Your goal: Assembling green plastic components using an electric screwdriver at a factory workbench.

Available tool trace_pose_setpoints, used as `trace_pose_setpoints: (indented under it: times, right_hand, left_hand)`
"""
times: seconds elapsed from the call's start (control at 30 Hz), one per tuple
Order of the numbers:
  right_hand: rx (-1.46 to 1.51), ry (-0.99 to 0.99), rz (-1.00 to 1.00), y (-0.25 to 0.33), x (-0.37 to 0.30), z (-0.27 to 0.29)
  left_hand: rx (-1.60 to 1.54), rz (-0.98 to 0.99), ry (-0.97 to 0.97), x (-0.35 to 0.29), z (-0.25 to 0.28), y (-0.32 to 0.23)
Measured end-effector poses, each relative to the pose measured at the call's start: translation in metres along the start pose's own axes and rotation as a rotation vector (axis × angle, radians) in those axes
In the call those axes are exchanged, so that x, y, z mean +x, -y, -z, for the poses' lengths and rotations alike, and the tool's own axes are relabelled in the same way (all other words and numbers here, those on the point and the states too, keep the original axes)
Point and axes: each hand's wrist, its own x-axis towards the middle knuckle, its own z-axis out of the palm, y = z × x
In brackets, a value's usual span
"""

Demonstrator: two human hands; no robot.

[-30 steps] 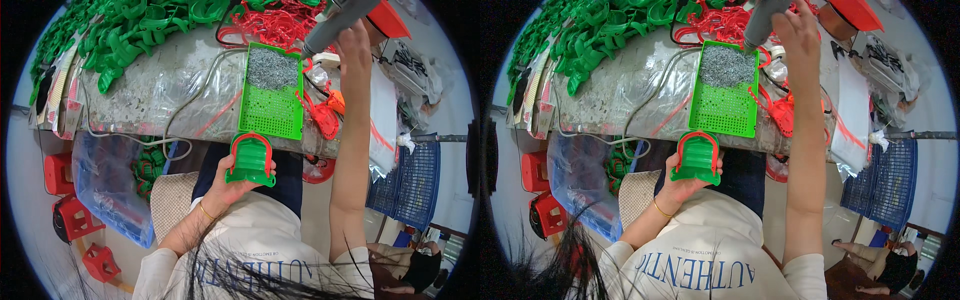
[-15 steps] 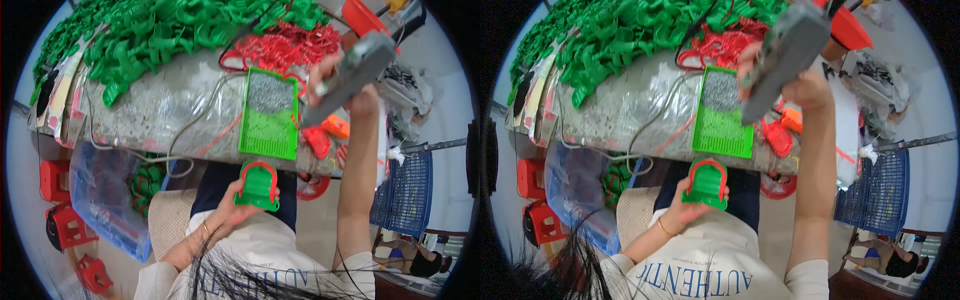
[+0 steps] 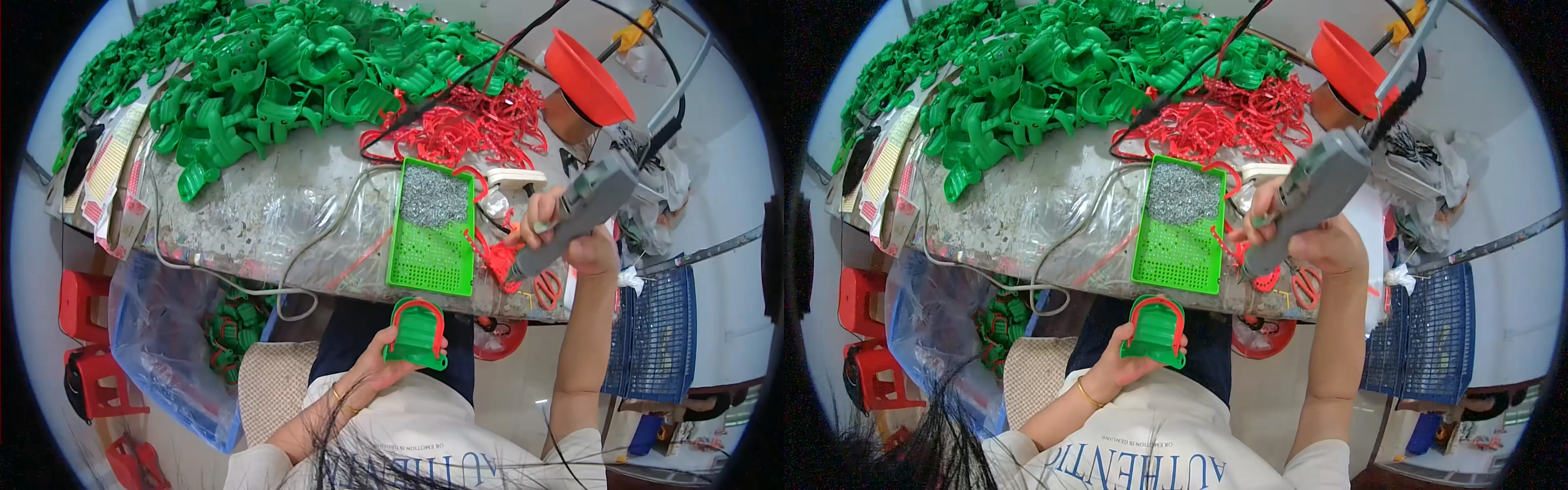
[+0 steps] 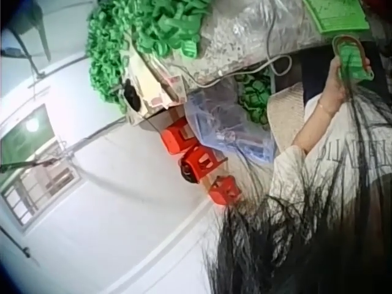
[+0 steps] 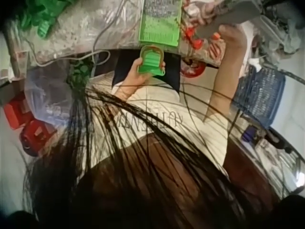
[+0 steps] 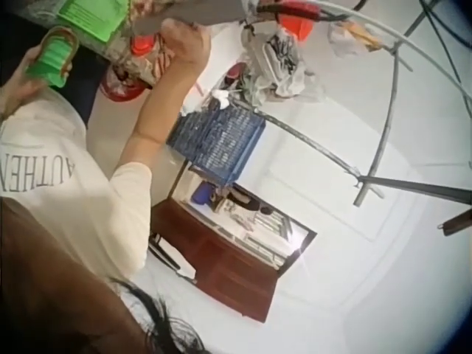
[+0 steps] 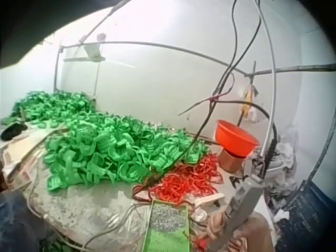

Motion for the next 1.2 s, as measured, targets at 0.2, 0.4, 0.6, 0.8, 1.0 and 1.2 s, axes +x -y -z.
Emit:
trace_pose_setpoints:
  times: [0.2,0.4,0.6,0.8,1.0,1.2]
  right_hand:
    - [-0.354,-0.443,0.015,-0.006,0.024,-0.037]
    - [-0.334,-0.737,0.344,-0.091,0.05,-0.041]
    - [-0.328,-0.8,0.356,-0.148,0.049,-0.035]
    - [-0.336,-0.802,0.353,-0.162,0.048,-0.041]
    - [-0.31,-0.829,0.353,-0.17,0.049,-0.032]
    - [-0.357,-0.85,0.352,-0.176,0.05,-0.032]
  left_hand:
    - [-0.029,-0.074,0.015,0.006,0.0,-0.004]
    - [-0.106,-0.097,0.025,0.005,0.007,0.001]
    - [-0.107,-0.066,-0.01,0.004,0.011,0.002]
    - [-0.079,-0.068,-0.07,0.006,0.008,-0.001]
    - [-0.05,-0.084,-0.045,0.006,0.012,-0.003]
    - [-0.083,-0.09,-0.03,0.006,0.013,-0.002]
